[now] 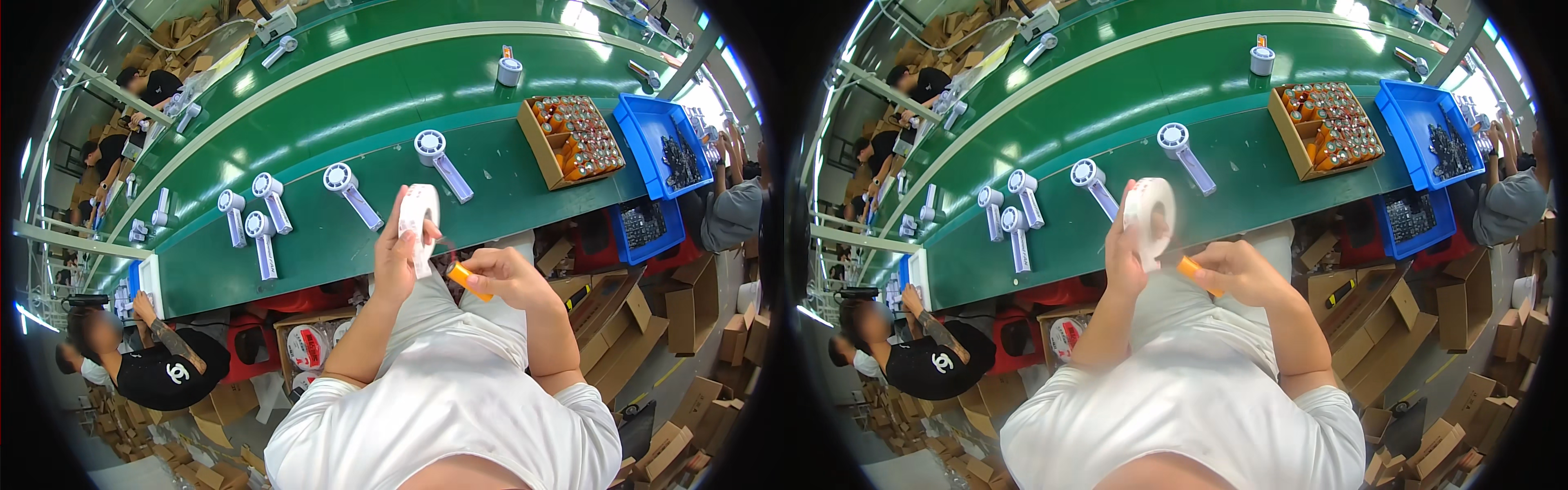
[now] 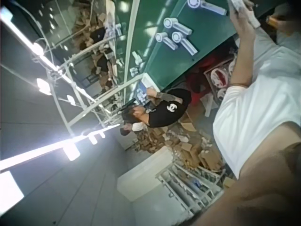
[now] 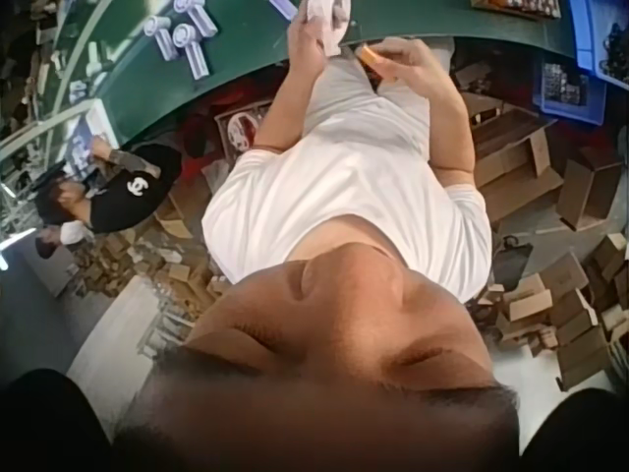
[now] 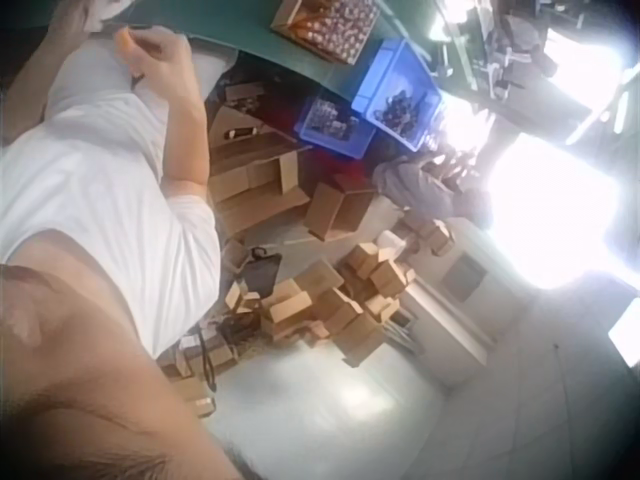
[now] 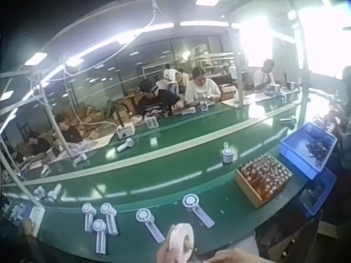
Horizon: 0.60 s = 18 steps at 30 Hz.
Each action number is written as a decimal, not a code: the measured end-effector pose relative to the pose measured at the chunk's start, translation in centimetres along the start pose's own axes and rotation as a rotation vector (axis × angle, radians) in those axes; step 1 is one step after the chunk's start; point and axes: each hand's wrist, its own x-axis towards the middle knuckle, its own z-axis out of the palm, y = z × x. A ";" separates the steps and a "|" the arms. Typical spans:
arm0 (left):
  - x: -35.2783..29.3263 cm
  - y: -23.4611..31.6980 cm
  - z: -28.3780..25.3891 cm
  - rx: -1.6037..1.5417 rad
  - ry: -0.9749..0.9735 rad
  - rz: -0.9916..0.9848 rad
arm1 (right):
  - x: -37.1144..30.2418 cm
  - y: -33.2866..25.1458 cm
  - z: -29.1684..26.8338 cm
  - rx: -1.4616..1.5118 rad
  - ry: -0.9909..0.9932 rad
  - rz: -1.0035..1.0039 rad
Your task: Applying adhesive tape to plastic components on an assembly line.
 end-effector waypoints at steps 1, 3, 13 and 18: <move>0.0 -0.6 -0.5 0.133 0.051 0.034 | 0.0 0.0 0.0 0.129 0.004 -0.043; -0.4 -1.1 -0.9 0.344 0.046 0.102 | -0.1 -0.1 0.2 0.233 0.077 -0.105; -0.1 -2.0 -1.1 1.282 -0.159 0.785 | 0.0 -2.6 2.6 -0.300 0.499 -0.323; 0.2 -1.9 -1.7 1.327 -0.263 0.839 | 0.3 -2.5 2.2 -0.398 0.494 -0.277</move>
